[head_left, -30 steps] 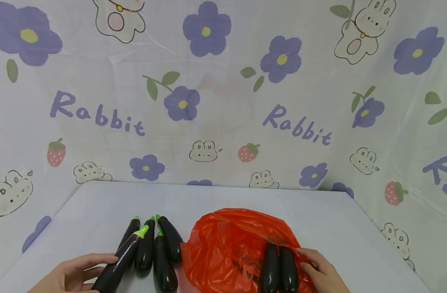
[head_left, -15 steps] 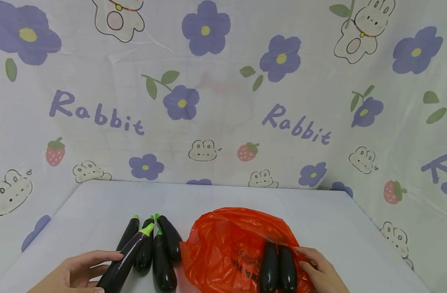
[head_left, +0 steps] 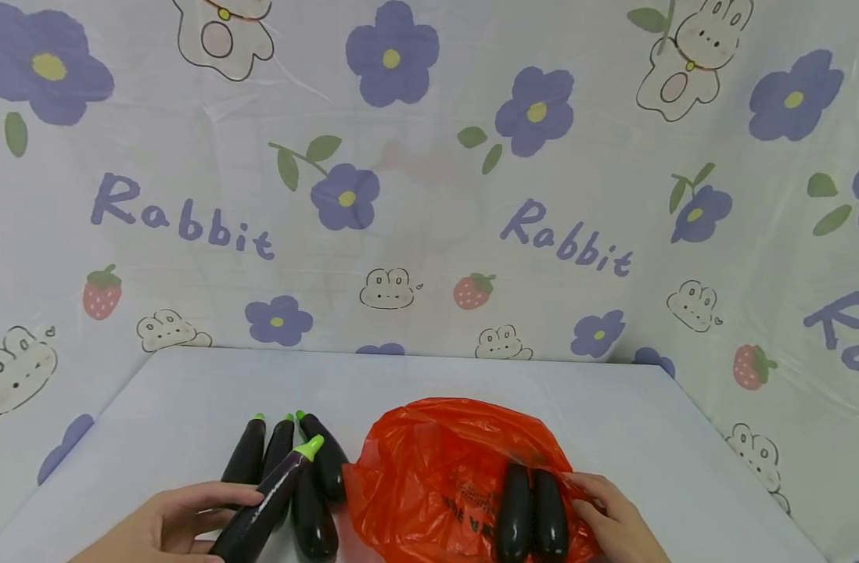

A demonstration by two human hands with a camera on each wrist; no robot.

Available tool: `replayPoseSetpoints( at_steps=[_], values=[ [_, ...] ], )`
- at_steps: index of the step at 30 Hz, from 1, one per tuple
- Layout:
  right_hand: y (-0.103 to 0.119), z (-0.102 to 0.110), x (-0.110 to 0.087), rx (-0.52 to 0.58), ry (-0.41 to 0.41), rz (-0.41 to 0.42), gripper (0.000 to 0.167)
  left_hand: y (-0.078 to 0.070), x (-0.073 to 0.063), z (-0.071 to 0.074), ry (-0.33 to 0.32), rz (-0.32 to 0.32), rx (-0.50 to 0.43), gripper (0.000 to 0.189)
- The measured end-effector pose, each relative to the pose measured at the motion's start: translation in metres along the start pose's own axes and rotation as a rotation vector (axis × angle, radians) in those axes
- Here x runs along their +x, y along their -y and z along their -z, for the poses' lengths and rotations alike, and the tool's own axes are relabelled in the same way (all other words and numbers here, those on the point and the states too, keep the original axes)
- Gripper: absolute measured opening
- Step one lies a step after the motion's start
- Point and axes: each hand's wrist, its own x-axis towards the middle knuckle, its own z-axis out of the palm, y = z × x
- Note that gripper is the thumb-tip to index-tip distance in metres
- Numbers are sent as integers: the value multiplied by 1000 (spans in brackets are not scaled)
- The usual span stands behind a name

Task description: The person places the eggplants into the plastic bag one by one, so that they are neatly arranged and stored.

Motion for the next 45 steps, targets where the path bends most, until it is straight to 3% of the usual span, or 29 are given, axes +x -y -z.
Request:
replayPoseSetpoints(
  at_steps=[9,19,35,39,45],
  values=[
    [1,0,-1,15,-1,-5,37,-9,21,-21,81,-75,3,49],
    [1,-1,-2,54,-6,-39,38,-23,42,-45,-14,16,53,45],
    [1,-1,-3,76,-6,-42,37,-34,79,-70,95,60,20,45],
    [2,-2,-3,83,-7,-51,37,-32,90,-74,106,48,68,44],
    [2,-1,-2,74,-6,-45,37,-30,107,-83,66,84,165,44]
  ],
)
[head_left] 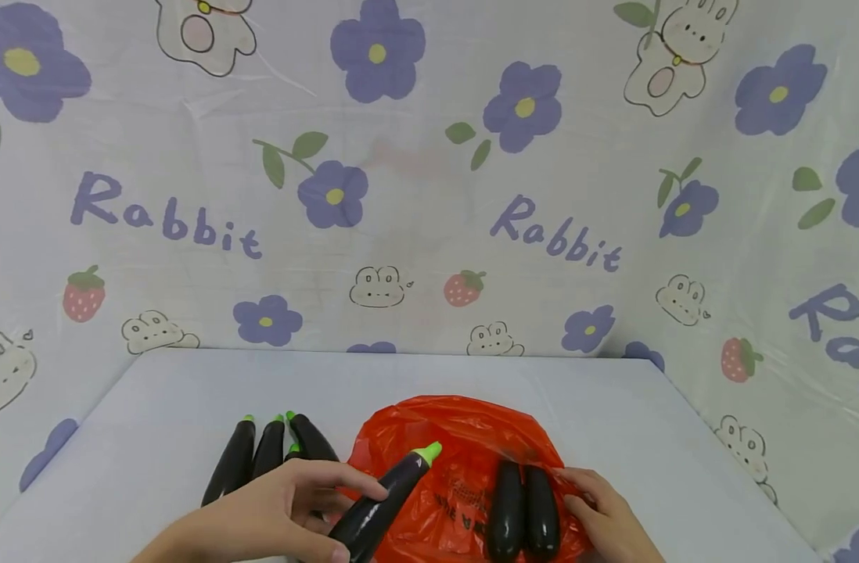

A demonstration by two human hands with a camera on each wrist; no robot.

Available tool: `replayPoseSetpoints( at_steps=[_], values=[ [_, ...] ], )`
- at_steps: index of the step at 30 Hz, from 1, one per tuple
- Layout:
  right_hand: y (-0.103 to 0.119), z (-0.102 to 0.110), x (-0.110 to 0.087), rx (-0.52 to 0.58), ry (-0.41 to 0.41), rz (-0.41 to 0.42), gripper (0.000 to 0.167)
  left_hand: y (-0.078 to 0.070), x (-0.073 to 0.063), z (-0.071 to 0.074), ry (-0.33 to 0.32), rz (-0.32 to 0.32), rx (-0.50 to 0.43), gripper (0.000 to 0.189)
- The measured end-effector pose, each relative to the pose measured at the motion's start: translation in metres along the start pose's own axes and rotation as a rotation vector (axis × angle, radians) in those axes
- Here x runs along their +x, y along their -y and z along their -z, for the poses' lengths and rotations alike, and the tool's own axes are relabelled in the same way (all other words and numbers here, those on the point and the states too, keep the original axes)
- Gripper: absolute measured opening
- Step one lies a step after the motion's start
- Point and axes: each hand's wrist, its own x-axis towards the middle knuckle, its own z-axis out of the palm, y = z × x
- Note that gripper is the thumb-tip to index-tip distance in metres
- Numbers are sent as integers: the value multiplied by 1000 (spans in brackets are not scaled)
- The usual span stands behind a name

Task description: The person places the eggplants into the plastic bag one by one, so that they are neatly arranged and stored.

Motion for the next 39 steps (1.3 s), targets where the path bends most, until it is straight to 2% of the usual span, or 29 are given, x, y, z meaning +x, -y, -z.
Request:
replayPoseSetpoints(
  at_steps=[8,15,21,30,33,39],
  values=[
    [1,0,-2,52,6,-10,38,5,26,-15,-63,90,36,44],
    [0,-1,-1,92,12,-10,36,12,48,-24,-196,141,131,47],
    [-2,0,-2,129,17,0,35,19,68,-27,-220,161,135,42],
    [-1,-1,-2,98,4,2,35,40,97,-28,-291,209,243,42],
    [-2,-1,-2,89,4,4,36,45,108,-31,-313,215,241,42],
    [-1,0,-2,73,0,8,36,55,129,-41,-335,171,232,44]
  ],
)
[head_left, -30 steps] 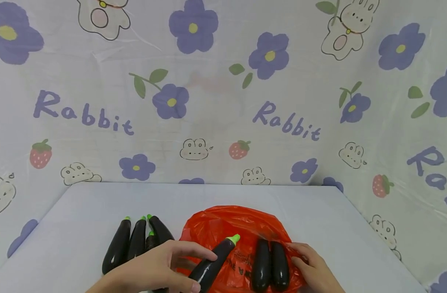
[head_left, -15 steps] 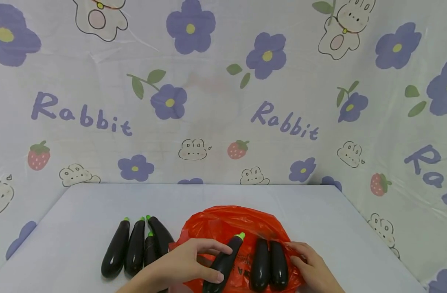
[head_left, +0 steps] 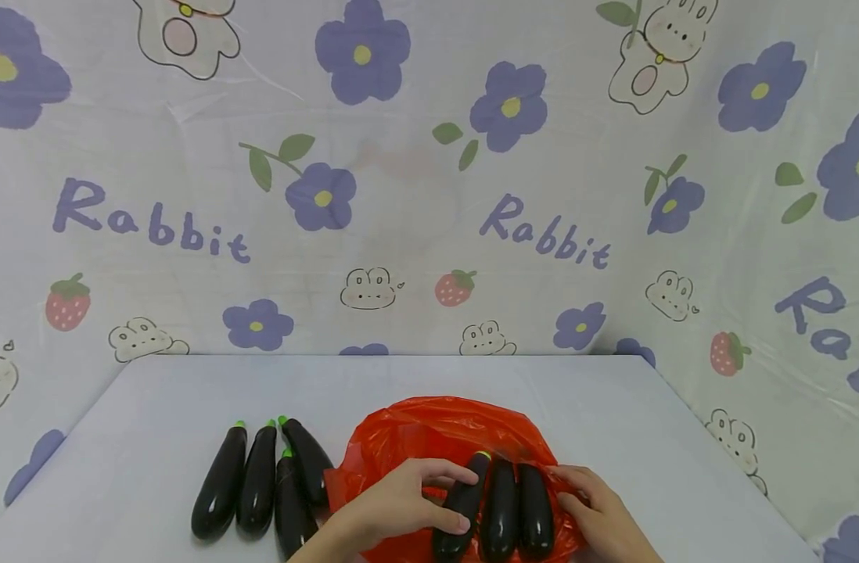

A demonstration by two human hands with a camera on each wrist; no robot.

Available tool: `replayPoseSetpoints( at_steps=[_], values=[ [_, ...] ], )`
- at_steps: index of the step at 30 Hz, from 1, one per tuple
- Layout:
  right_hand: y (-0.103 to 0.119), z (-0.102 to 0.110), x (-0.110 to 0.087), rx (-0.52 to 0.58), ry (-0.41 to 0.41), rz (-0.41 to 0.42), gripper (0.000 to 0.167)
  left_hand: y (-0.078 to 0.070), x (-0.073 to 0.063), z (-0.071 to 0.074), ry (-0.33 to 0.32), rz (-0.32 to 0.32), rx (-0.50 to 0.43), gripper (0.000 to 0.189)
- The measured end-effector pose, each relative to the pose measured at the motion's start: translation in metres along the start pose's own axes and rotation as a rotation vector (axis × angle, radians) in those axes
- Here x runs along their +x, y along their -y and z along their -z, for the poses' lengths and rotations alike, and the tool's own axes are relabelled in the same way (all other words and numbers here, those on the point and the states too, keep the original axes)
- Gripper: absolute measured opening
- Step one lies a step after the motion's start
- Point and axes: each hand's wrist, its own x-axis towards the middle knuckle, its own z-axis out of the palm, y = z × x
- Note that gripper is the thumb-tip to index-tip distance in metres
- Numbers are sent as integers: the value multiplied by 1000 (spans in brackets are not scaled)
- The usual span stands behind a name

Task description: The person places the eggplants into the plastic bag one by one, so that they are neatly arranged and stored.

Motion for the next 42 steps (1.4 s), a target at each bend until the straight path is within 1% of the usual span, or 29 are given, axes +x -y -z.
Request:
replayPoseSetpoints(
  at_steps=[5,11,14,19,24,28,31,35,42],
  values=[
    [0,0,1,-21,-5,-11,36,5,11,-11,-29,-25,11,45],
    [-1,1,3,-84,-7,6,36,11,17,-13,-55,-24,12,45],
    [-2,1,3,-102,-10,16,35,18,19,-14,-50,-15,36,44],
    [-2,0,3,-83,-11,0,37,26,21,-18,-31,-10,60,46],
    [0,0,2,-72,-9,-4,36,26,21,-18,-39,-26,89,47],
    [1,0,1,-56,-10,-2,35,25,22,-20,-60,-41,103,48],
    [1,0,1,-34,-3,-4,36,25,22,-21,-78,-35,100,49],
    [1,-1,2,-49,-3,-6,37,26,23,-22,-91,-19,115,49],
    [-1,0,2,-55,-19,-3,37,28,24,-23,-88,-8,135,48]
  ],
)
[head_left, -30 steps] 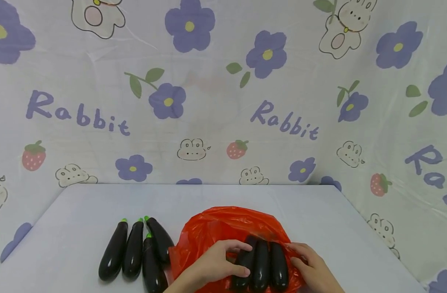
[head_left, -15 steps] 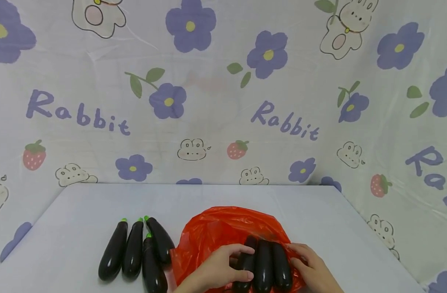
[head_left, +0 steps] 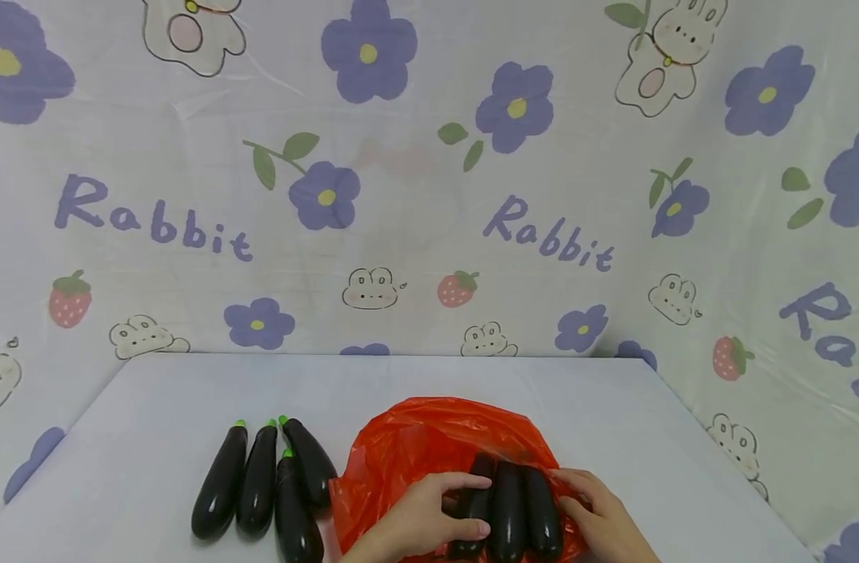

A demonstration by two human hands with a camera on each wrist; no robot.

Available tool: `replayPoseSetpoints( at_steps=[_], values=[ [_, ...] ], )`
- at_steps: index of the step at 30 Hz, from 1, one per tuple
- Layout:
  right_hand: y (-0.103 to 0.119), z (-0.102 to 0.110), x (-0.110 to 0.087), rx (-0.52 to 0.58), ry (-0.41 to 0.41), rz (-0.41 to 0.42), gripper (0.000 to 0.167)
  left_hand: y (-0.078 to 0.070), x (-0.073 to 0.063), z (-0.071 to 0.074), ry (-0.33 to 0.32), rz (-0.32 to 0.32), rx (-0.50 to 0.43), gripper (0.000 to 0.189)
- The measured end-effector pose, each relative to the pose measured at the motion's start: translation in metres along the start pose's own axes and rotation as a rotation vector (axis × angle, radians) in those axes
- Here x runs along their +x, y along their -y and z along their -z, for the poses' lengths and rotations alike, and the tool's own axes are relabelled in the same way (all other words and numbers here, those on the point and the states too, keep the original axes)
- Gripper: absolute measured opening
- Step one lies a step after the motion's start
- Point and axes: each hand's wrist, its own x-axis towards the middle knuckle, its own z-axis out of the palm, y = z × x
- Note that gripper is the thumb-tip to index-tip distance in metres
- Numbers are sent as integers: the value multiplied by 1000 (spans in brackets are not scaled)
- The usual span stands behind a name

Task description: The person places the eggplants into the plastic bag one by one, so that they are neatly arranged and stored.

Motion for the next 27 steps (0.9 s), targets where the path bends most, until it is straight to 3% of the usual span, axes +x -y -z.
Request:
replayPoseSetpoints(
  at_steps=[13,27],
  values=[
    [-1,2,5,-89,7,37,37,1,0,1,3,13,-4,48],
    [0,2,5,-109,-7,49,36,3,2,2,6,27,-7,47]
  ],
)
